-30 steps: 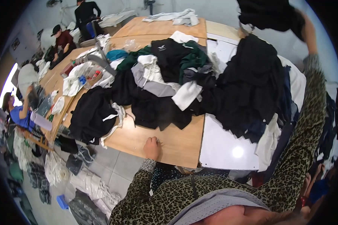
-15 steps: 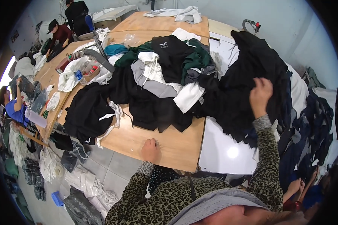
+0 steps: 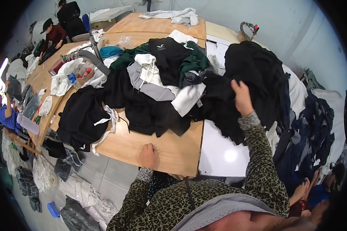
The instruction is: Trim excess threads from black garment pieces using thread snips in a factory setting.
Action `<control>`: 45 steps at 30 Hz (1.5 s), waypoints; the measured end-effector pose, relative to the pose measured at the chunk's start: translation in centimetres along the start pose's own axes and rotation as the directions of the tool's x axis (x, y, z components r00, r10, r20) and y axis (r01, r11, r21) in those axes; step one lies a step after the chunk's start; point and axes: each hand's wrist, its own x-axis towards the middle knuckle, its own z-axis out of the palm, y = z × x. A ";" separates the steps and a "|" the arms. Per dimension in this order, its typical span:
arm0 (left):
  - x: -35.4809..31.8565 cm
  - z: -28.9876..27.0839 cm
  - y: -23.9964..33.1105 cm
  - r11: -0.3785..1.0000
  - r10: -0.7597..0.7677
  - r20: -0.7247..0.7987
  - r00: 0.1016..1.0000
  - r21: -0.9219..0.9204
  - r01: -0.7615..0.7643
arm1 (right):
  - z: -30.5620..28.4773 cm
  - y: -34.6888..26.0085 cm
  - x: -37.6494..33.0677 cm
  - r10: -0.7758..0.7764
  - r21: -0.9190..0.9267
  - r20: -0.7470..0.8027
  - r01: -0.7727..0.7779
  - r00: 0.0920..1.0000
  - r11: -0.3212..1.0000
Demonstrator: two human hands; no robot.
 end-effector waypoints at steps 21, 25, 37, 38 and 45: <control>4.6 -10.4 15.9 0.081 0.437 0.283 0.853 -0.958 0.276 | 2.3 -12.3 -15.1 0.011 -0.385 0.804 0.507 0.594 0.771; 2.5 -5.6 13.0 0.612 0.409 0.164 0.897 -0.779 -0.136 | -1.8 -5.5 -15.7 0.191 -0.598 0.703 0.423 0.685 0.681; -1.4 2.5 6.5 0.911 0.392 -0.057 0.918 -0.117 -0.396 | -1.8 12.6 1.4 0.071 -0.659 -0.158 -0.159 0.985 0.735; -1.4 2.3 6.6 0.912 0.387 -0.045 0.921 -0.132 -0.390 | -1.0 14.0 2.7 0.026 -0.671 -0.292 -0.225 0.956 0.707; -0.8 2.3 6.5 0.907 0.387 -0.031 0.922 -0.165 -0.387 | -4.5 17.7 7.7 0.090 -0.781 -0.181 -0.199 0.979 0.593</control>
